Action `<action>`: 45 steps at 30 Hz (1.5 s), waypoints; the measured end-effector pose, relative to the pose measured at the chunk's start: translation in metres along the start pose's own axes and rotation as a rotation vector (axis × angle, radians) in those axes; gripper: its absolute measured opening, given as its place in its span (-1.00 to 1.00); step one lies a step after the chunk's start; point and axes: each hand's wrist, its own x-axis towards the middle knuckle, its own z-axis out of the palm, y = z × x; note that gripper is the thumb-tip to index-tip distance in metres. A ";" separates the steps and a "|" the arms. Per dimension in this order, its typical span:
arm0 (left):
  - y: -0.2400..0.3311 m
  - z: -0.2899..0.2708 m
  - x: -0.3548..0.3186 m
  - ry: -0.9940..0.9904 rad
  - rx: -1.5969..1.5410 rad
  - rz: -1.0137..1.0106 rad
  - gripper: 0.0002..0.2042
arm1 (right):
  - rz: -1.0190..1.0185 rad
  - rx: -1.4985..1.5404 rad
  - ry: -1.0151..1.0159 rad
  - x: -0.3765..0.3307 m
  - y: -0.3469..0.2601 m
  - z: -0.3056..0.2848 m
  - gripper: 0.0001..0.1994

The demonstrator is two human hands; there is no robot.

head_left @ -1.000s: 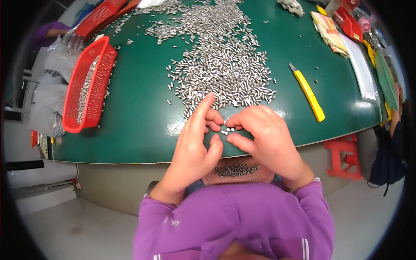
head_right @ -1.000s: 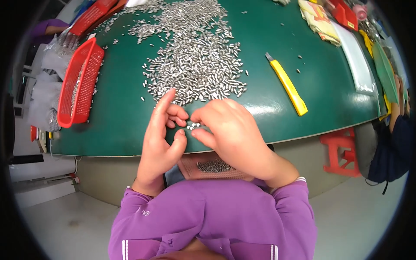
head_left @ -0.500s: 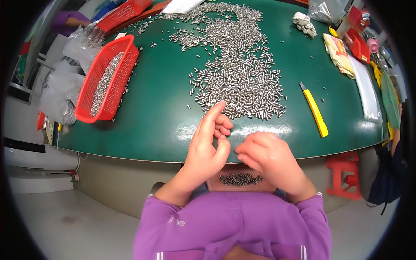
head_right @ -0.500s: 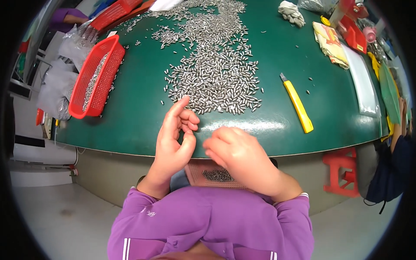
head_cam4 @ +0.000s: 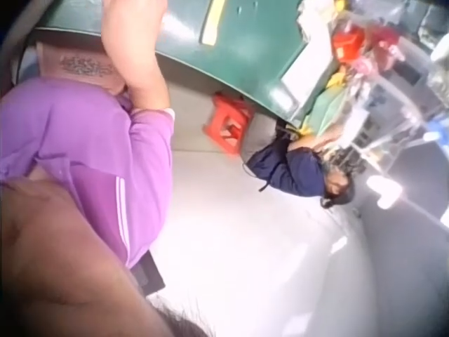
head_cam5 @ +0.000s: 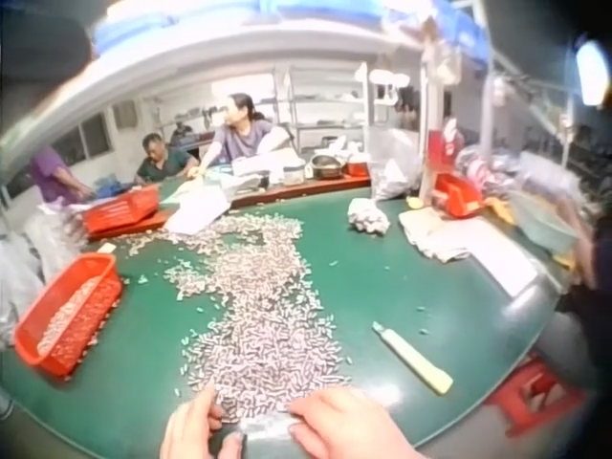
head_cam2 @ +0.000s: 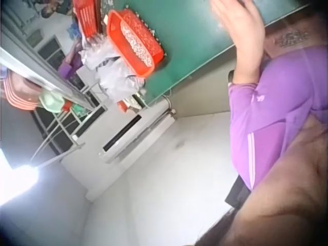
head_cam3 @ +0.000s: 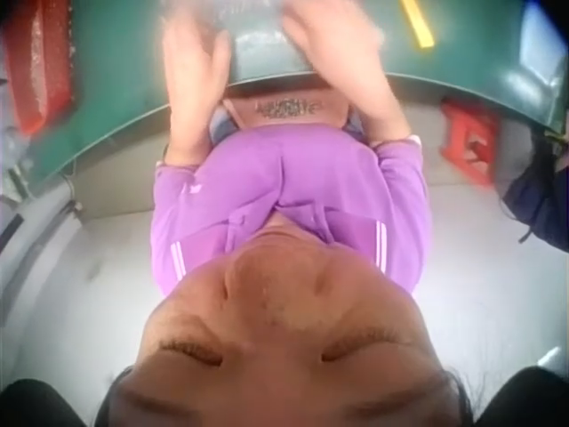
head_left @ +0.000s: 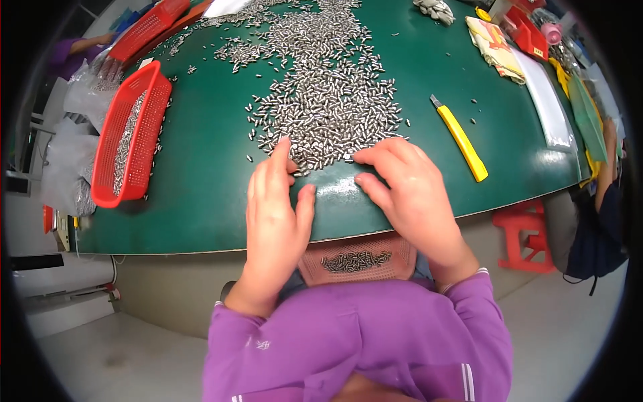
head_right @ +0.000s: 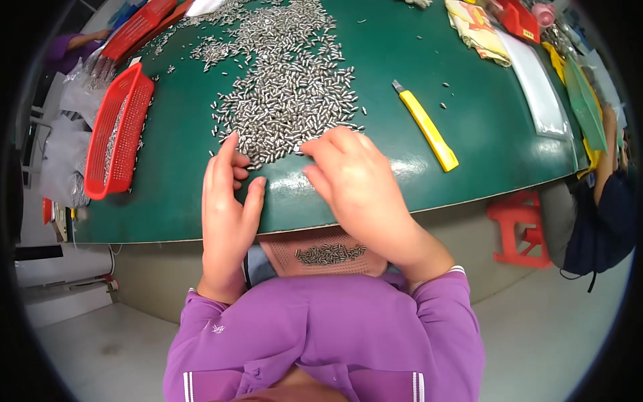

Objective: Inspecting and organizing small silver metal components on a green workbench.

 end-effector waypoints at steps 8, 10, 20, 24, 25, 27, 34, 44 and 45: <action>0.007 0.014 0.003 -0.077 -0.166 0.082 -0.35 | -0.075 0.113 -0.034 0.003 -0.006 0.015 -0.76; 0.006 0.013 0.002 -0.071 -0.201 0.083 -0.31 | -0.088 0.169 -0.040 0.000 -0.004 0.015 -0.76; 0.002 0.011 0.000 -0.073 -0.222 0.129 -0.33 | -0.081 0.192 -0.007 0.000 -0.003 0.015 -0.83; 0.003 0.010 0.000 -0.076 -0.207 0.148 -0.34 | -0.065 0.190 -0.016 -0.002 -0.004 0.014 -0.86; 0.003 0.010 0.000 -0.079 -0.207 0.148 -0.34 | -0.064 0.188 -0.019 -0.002 -0.004 0.014 -0.86; 0.002 0.010 -0.001 -0.077 -0.220 0.129 -0.35 | -0.068 0.192 -0.019 -0.002 -0.003 0.015 -0.86; 0.004 0.012 -0.001 -0.057 -0.256 0.077 -0.36 | -0.102 0.135 -0.015 -0.003 -0.003 0.019 -0.86; 0.004 0.011 0.001 -0.077 -0.193 0.150 -0.39 | -0.113 0.096 0.027 -0.007 -0.003 0.018 -0.84; 0.004 0.011 0.001 -0.083 -0.206 0.136 -0.39 | -0.111 0.115 0.014 -0.007 -0.003 0.018 -0.84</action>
